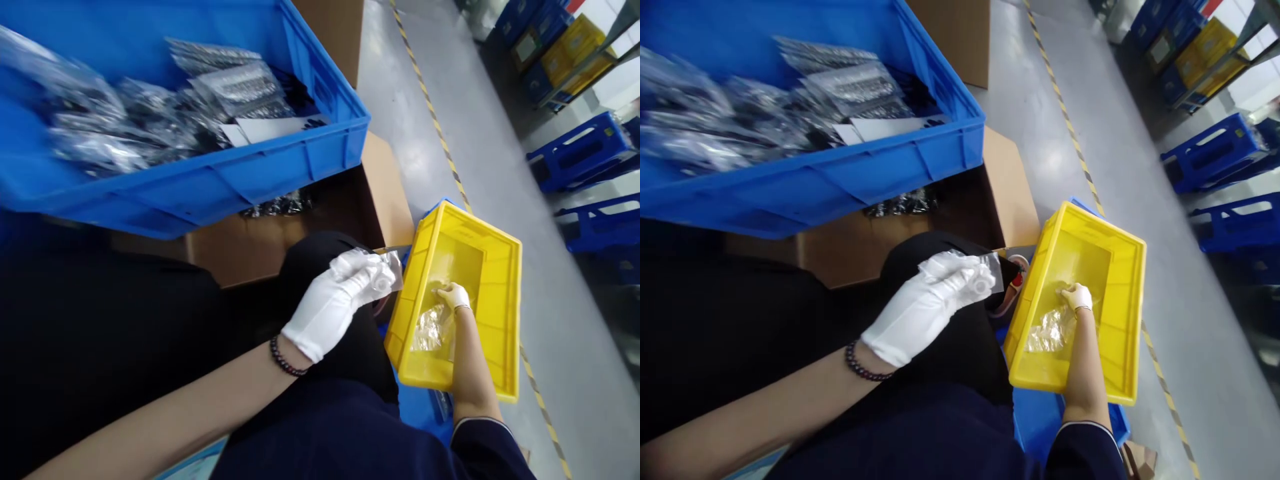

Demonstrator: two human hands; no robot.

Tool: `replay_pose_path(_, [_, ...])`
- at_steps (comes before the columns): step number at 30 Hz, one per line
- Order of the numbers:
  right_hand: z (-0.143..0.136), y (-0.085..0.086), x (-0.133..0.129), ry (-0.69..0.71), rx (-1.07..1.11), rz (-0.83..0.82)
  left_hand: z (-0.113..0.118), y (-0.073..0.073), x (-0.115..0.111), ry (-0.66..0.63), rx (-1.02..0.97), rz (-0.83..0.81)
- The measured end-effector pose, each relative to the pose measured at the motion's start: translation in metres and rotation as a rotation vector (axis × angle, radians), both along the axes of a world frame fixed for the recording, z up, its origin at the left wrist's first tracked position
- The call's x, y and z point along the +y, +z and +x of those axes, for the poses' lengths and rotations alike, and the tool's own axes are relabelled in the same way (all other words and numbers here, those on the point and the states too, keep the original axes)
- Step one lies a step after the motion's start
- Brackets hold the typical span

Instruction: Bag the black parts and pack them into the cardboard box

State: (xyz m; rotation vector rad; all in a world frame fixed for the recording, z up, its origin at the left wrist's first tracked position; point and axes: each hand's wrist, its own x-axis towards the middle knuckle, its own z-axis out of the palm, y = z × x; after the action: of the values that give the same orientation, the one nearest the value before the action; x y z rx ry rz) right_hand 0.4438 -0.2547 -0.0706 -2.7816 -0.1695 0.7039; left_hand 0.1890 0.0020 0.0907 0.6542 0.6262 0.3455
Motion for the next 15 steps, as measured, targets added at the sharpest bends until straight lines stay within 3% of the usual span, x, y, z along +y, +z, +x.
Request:
replay_pose_path(2, [-0.002, 0.021, 0.008, -0.032, -0.036, 0.08, 0.0, -0.002, -0.002, -0.004, -0.011, -0.07])
replay_pose_path(3, [-0.005, 0.037, 0.014, -0.056, -0.049, 0.195, 0.001, -0.003, -0.002, -0.009, -0.003, -0.066])
replay_pose_path(6, [-0.034, 0.099, 0.04, -0.098, 0.073, 0.808, 0.002, -0.005, -0.006, -0.022, 0.004, -0.018])
replay_pose_path(8, [-0.064, 0.138, 0.064, -0.038, 0.272, 1.086, 0.005, -0.005, -0.009, -0.026, -0.012, -0.003])
replay_pose_path(11, [-0.105, 0.173, 0.101, 0.045, 0.427, 1.138, 0.008, 0.001, -0.015, -0.031, -0.029, 0.003])
replay_pose_path(15, [-0.139, 0.174, 0.132, 0.113, 0.173, 0.982, 0.007, 0.012, -0.017, -0.082, -0.059, -0.112])
